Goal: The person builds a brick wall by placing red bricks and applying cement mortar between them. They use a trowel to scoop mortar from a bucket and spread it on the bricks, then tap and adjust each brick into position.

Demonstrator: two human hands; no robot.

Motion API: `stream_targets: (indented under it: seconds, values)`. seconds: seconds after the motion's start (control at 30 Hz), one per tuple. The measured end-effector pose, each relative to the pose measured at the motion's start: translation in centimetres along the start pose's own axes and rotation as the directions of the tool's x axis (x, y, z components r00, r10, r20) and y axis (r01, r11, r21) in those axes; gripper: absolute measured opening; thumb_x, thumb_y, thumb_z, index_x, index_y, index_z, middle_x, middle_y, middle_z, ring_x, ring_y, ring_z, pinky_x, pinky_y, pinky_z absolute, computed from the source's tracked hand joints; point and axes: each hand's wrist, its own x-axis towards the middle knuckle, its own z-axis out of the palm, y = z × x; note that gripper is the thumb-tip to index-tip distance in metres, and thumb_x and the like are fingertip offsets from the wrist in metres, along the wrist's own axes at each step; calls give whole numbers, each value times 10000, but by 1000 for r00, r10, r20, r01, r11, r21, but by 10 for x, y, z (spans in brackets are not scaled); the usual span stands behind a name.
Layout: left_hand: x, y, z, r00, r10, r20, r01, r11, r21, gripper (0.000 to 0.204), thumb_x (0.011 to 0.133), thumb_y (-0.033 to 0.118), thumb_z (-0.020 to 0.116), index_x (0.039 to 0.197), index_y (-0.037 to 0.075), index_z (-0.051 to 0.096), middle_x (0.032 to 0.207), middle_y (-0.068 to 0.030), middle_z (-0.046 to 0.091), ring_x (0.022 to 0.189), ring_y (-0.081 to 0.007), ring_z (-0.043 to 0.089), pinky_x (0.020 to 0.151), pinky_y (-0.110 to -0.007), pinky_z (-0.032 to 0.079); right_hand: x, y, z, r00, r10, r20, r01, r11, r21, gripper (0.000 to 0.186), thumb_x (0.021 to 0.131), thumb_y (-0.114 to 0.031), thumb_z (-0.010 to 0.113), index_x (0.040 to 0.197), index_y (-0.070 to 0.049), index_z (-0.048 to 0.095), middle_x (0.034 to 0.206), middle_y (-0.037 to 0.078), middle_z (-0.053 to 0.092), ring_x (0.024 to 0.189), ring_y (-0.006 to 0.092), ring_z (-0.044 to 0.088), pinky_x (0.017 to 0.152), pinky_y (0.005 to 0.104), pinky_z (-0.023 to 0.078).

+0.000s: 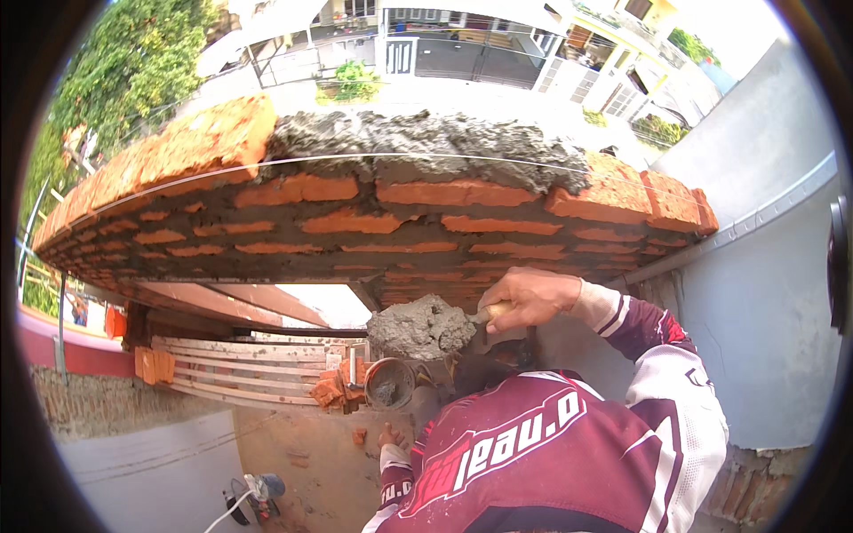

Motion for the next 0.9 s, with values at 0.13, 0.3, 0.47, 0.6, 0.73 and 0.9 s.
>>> stream_targets:
  seconds: [0.13, 0.3, 0.47, 0.6, 0.73, 0.9]
  values:
    - [16, 70, 3, 998, 15, 60, -28, 974, 225, 550, 943, 479, 689, 1319, 94, 573, 1166, -162, 664, 957, -336, 689, 692, -560, 563, -84, -17, -49, 975, 43, -218, -48, 999, -18, 363, 876, -317, 733, 1062, -7, 749, 814, 158, 717, 741, 287, 686, 692, 412, 522]
    - [23, 134, 33, 995, 92, 41, -100, 913, 395, 441, 946, 404, 703, 1228, 71, 640, 1025, -146, 698, 826, -310, 699, 638, -515, 556, -187, -36, -108, 922, 130, -364, -143, 990, -8, 364, 871, -295, 783, 1073, 6, 754, 816, 84, 745, 739, 189, 681, 697, 347, 524]
    - [10, 154, 64, 983, 163, 87, -184, 906, 382, 429, 944, 395, 707, 1216, 69, 644, 1005, -141, 696, 808, -304, 693, 629, -507, 552, -250, -40, -161, 865, 136, -484, -96, 990, 106, 449, 906, -382, 766, 994, 58, 749, 703, 28, 659, 584, 96, 595, 491, 255, 449]
    - [-5, 146, 73, 982, 172, 84, -191, 915, 355, 419, 942, 387, 710, 1206, 67, 647, 990, -137, 694, 793, -299, 689, 622, -501, 548, -263, -22, -186, 783, 77, -617, -90, 996, 11, 434, 917, -377, 743, 955, 55, 737, 671, 27, 620, 572, 82, 569, 494, 239, 469]
    - [-16, 136, 71, 984, 166, 62, -177, 929, 324, 410, 941, 380, 713, 1196, 66, 651, 974, -133, 692, 778, -295, 685, 614, -495, 545, -238, 12, -172, 622, -163, -766, -173, 925, -337, 282, 848, -212, 678, 1015, 5, 749, 676, 112, 653, 618, 245, 622, 643, 392, 526]
    - [-24, 126, 61, 989, 147, 27, -148, 941, 303, 398, 938, 371, 717, 1183, 64, 655, 955, -128, 690, 760, -289, 679, 605, -487, 540, -216, 41, -136, 529, -450, -719, -488, 532, -692, 148, 869, -219, 729, 966, -112, 694, 796, 50, 622, 704, 235, 658, 622, 395, 516]
